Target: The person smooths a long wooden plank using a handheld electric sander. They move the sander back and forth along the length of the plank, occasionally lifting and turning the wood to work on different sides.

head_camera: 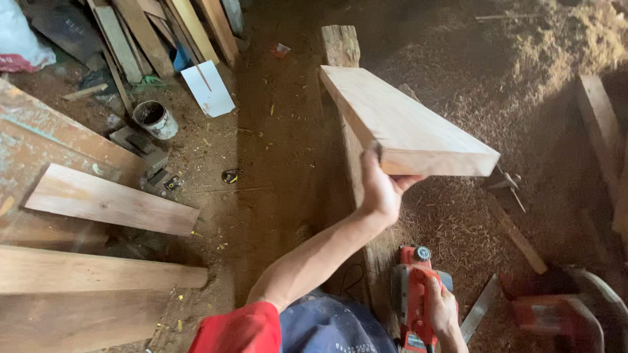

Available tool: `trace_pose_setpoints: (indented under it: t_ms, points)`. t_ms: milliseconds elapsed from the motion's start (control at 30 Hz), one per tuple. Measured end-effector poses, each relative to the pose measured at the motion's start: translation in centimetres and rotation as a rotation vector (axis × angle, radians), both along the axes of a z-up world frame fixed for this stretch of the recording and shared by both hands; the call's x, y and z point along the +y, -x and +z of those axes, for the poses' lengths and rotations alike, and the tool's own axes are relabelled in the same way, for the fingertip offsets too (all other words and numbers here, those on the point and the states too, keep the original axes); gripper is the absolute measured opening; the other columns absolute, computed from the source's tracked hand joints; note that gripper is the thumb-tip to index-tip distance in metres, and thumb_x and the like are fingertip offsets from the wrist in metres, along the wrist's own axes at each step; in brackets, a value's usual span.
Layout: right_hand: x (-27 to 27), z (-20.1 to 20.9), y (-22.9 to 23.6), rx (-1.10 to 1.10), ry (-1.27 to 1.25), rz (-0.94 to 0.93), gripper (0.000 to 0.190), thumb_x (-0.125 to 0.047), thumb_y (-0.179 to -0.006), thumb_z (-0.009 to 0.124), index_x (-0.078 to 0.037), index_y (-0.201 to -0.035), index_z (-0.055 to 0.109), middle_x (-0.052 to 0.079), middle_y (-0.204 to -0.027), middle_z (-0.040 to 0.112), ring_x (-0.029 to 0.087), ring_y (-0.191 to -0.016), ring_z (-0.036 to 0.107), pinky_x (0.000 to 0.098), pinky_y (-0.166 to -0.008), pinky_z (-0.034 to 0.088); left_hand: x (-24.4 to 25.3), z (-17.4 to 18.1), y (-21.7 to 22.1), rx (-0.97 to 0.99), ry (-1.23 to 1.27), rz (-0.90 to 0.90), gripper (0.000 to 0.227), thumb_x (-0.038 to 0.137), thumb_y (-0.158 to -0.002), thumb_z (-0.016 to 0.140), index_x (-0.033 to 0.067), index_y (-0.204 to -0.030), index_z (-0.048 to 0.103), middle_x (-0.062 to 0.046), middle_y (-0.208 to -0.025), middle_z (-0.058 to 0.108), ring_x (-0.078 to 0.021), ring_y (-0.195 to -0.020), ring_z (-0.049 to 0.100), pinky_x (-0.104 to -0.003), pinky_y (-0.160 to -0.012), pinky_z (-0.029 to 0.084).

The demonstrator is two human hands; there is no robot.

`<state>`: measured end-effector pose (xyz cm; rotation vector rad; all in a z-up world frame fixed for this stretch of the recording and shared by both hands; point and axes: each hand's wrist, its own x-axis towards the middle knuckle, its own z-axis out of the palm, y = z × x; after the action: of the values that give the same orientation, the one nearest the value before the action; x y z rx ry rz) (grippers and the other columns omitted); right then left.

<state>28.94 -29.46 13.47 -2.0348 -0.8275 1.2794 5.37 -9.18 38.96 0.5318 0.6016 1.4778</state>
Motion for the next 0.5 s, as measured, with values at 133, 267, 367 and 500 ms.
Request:
trace_pose_setpoints:
  t_ms: [133, 267, 367, 500]
  points:
    - [0.2, 0.8, 0.3, 0.194, 0.074, -0.133, 0.049, -0.045, -0.101, 0.05, -0.004, -0.122, 0.068, 0.012, -0.073, 0.063, 0.022, -0.054, 0.058, 0.0403, -0.048, 0.049, 0.3, -1.0, 0.3, -0.095, 0.093, -0.127, 0.052, 0.054, -0.102, 0.037, 0.0045, -0.111, 0.053, -0.019, -0.107, 0.067, -0.0272, -0.095, 0.071, -0.04, -0.071, 0.065]
    - [-0.4, 3.3, 1.4, 0.341, 0.163, -0.284, 0.05, -0.048, -0.104, 0.046, -0.008, -0.129, 0.065, 0.011, -0.08, 0.059, 0.022, -0.061, 0.058, 0.0413, -0.052, 0.051, 0.2, -4.9, 3.0, -0.044, 0.226, -0.388, 0.05, 0.051, -0.108, 0.057, 0.0061, -0.09, 0.044, -0.011, -0.078, 0.044, -0.0234, -0.076, 0.056, -0.04, -0.067, 0.065]
    - [-1.5, 7.6, 3.5, 0.307, 0.108, -0.359, 0.048, -0.046, -0.105, 0.042, -0.016, -0.136, 0.063, 0.01, -0.085, 0.058, 0.024, -0.064, 0.056, 0.0435, -0.052, 0.047, -3.8, -9.4, 3.9, 0.243, 0.398, -0.412, 0.046, 0.044, -0.1, 0.064, -0.0002, -0.111, 0.059, -0.007, -0.078, 0.065, -0.0163, -0.065, 0.062, -0.03, -0.053, 0.052]
    - [-3.8, 12.1, 5.0, 0.378, 0.069, -0.612, 0.047, -0.042, -0.101, 0.039, -0.013, -0.13, 0.061, 0.011, -0.096, 0.069, 0.024, -0.07, 0.065, 0.0421, -0.057, 0.053, -10.6, -17.6, 4.1, 0.665, 0.751, -0.4, 0.058, 0.043, -0.09, 0.065, 0.0036, -0.132, 0.057, -0.008, -0.08, 0.067, -0.0206, -0.068, 0.063, -0.037, -0.058, 0.053]
